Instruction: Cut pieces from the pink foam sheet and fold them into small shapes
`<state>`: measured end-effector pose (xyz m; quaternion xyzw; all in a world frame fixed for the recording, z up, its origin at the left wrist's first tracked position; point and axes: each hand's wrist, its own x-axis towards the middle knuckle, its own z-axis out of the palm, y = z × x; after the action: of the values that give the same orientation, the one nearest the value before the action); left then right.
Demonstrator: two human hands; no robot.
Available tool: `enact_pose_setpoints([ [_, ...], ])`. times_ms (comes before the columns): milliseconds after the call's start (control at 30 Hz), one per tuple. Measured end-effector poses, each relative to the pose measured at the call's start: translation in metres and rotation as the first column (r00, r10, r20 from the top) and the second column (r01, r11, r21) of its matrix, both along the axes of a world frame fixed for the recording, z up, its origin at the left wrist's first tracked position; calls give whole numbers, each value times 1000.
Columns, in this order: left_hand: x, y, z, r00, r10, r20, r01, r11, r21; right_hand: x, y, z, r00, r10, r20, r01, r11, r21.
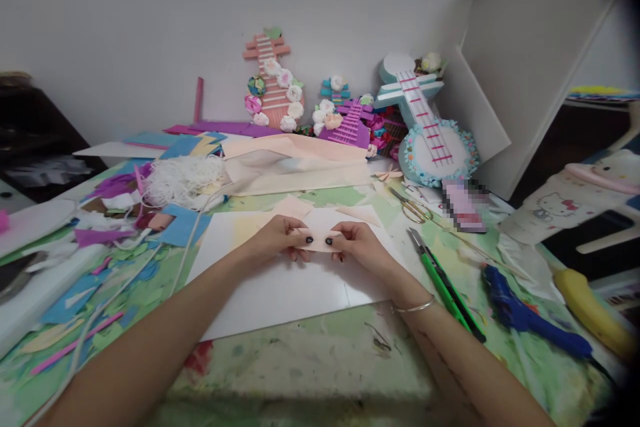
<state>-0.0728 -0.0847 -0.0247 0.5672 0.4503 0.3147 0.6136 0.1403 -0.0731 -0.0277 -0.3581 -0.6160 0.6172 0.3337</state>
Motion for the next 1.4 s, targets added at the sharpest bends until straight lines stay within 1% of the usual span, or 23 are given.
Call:
enact_pose_setpoints([
  [100,-2,0,-2,998,-6,70,6,1000,4,1,0,-2,1000,-12,-12,12,1000,-3],
  [200,-2,-1,-4,995,3,102,-3,1000,-6,3,2,-3,999,-36,-21,37,999,14],
  [300,0,-1,-3,994,15,109,-13,1000,-25,4,3,-3,998,-57,-34,57,998,22],
  [433,2,-2,-2,993,44,107,-40,998,-39,6,3,-3,998,-42,-47,44,999,32],
  [700,2,-4,0,992,47,115,-42,998,-41,8,2,-2,985,-6,-171,3,1000,-21],
  [833,4,-5,3,991,75,114,-69,996,-57,7,1,-1,983,-47,-177,37,997,-62],
  [1033,4,-5,2,989,67,134,-59,996,-68,8,3,-4,982,-116,-149,117,993,0],
  [1233,2,-4,2,983,85,162,-76,995,-65,11,3,-5,979,-64,-195,63,998,-13],
  [1400,2,-5,2,981,80,175,-69,995,-68,8,2,-1,965,-136,-224,136,991,-16],
])
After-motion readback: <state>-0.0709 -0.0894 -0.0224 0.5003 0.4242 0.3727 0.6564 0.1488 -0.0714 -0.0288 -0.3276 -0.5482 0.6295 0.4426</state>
